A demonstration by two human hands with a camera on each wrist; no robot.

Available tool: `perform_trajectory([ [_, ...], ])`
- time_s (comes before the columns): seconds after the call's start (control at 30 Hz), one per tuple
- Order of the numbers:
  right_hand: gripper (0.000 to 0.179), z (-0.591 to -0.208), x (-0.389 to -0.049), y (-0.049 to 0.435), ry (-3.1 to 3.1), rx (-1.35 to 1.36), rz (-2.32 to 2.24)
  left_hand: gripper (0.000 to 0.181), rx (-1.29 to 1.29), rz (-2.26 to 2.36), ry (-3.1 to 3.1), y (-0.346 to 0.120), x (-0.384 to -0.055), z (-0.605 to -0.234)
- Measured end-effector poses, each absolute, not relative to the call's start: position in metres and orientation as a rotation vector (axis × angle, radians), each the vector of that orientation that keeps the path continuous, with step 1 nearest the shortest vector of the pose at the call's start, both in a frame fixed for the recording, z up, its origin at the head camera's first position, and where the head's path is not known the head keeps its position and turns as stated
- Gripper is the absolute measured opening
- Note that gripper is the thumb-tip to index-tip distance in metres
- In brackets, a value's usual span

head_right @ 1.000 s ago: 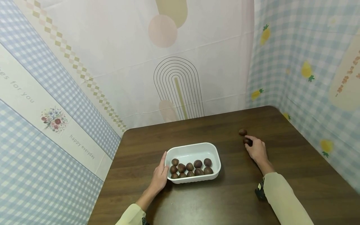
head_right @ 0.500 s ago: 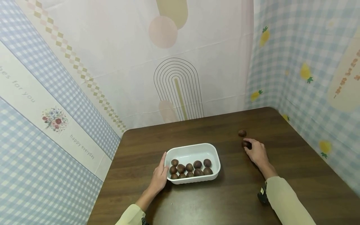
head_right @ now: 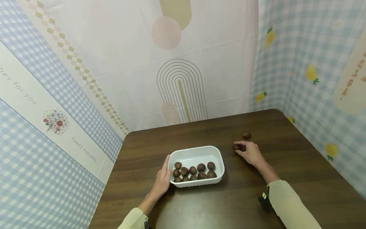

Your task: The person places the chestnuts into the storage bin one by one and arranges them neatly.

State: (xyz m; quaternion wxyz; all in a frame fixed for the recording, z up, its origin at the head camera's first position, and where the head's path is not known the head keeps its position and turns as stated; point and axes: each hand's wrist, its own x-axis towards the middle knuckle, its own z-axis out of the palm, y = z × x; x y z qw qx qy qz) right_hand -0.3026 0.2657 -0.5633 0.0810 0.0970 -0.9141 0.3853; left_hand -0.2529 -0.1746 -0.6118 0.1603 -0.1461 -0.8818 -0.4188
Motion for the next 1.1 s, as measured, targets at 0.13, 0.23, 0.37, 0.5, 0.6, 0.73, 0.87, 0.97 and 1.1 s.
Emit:
perform_trajectory([
  [0.13,0.035,-0.553,-0.306,0.256,-2.736,0.385,1.167,0.065,-0.378,-1.241,-2.58,-0.171,-0.247,-0.596],
  [0.23,0.035,-0.544,-0.308,0.248,-2.727,0.452,1.181,0.065,-0.395,-1.22,-2.566,-0.172,-0.25,-0.604],
  [0.37,0.036,-0.533,-0.309,0.234,-2.709,0.498,1.24,0.066,-0.472,-1.164,-2.5,-0.176,-0.253,-0.613],
  [0.5,0.037,-0.525,-0.311,0.219,-2.696,0.527,1.278,0.066,-0.457,-1.177,-2.516,-0.174,-0.248,-0.604],
  [0.6,0.037,-0.521,-0.312,0.208,-2.691,0.53,1.278,0.066,-0.407,-1.216,-2.559,-0.17,-0.243,-0.593],
  [0.73,0.037,-0.519,-0.314,0.191,-2.693,0.513,1.277,0.066,-0.401,-1.179,-2.552,-0.172,-0.248,-0.601],
  [0.87,0.036,-0.519,-0.316,0.174,-2.677,0.501,1.295,0.065,-0.412,-1.167,-2.524,-0.175,-0.257,-0.619],
  [0.97,0.036,-0.518,-0.315,0.162,-2.655,0.49,1.306,0.065,-0.418,-1.181,-2.517,-0.177,-0.262,-0.627],
  [1.1,0.035,-0.519,-0.313,0.144,-2.626,0.442,1.324,0.066,-0.42,-1.162,-2.519,-0.176,-0.262,-0.627],
])
